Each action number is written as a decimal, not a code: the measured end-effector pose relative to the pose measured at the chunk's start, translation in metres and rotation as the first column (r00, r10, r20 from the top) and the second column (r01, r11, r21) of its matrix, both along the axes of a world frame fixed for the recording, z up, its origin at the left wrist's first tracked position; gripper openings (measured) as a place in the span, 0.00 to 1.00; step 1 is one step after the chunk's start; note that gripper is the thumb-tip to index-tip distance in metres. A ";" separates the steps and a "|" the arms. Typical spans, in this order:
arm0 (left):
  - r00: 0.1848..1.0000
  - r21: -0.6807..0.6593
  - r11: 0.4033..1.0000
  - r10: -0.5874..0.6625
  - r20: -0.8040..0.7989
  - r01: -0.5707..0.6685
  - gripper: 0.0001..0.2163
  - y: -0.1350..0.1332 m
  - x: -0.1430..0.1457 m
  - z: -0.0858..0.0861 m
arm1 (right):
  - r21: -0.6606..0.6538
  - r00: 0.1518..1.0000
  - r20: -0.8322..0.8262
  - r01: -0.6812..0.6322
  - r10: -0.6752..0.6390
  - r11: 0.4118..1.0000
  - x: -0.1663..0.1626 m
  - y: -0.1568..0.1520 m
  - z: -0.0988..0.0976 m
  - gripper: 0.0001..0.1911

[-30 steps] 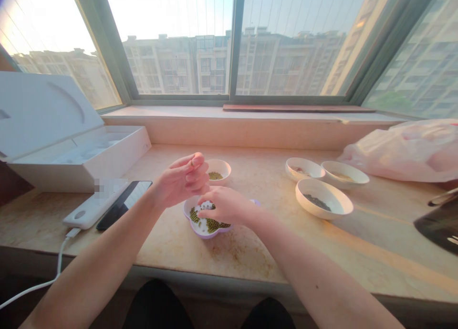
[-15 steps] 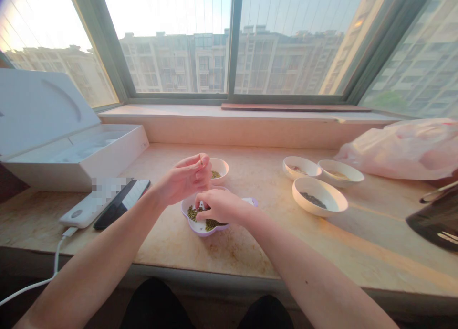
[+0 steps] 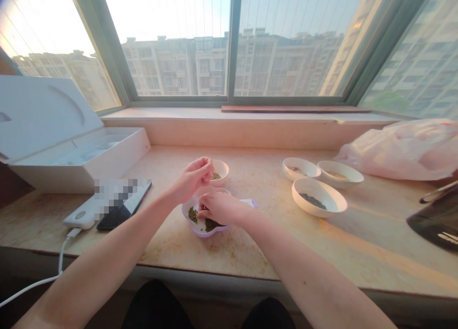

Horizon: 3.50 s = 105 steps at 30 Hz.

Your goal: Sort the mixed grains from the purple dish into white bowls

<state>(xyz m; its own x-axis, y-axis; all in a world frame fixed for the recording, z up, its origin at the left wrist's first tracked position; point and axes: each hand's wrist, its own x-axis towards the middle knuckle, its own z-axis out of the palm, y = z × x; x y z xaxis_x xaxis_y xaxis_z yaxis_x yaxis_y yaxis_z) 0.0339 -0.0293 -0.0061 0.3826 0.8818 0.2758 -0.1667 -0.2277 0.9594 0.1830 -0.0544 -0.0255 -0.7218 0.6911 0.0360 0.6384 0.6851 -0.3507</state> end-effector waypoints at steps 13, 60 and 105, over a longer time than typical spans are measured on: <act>0.506 0.582 0.794 0.580 -0.638 -0.177 0.08 0.033 -0.007 -0.028 | -0.490 0.894 -0.420 -0.076 -0.159 0.868 0.007 0.000 0.017 0.10; 0.303 0.275 0.827 0.134 -0.944 0.491 0.11 -0.022 -0.012 0.015 | -0.432 0.415 -0.829 -0.047 -0.376 0.901 0.026 0.040 0.036 0.19; 0.925 -0.052 0.933 -0.361 -0.119 0.357 0.17 -0.009 -0.019 0.019 | 0.039 0.879 -0.372 0.336 -0.298 0.941 0.015 0.032 0.019 0.08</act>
<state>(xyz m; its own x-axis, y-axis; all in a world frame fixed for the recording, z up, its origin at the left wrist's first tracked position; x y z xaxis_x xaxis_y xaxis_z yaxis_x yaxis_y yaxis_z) 0.0152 -0.0385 0.0127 0.7047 0.6857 0.1823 -0.1110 -0.1473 0.9829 0.1981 -0.0219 -0.0063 -0.3902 0.8600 0.3289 0.6723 0.5102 -0.5364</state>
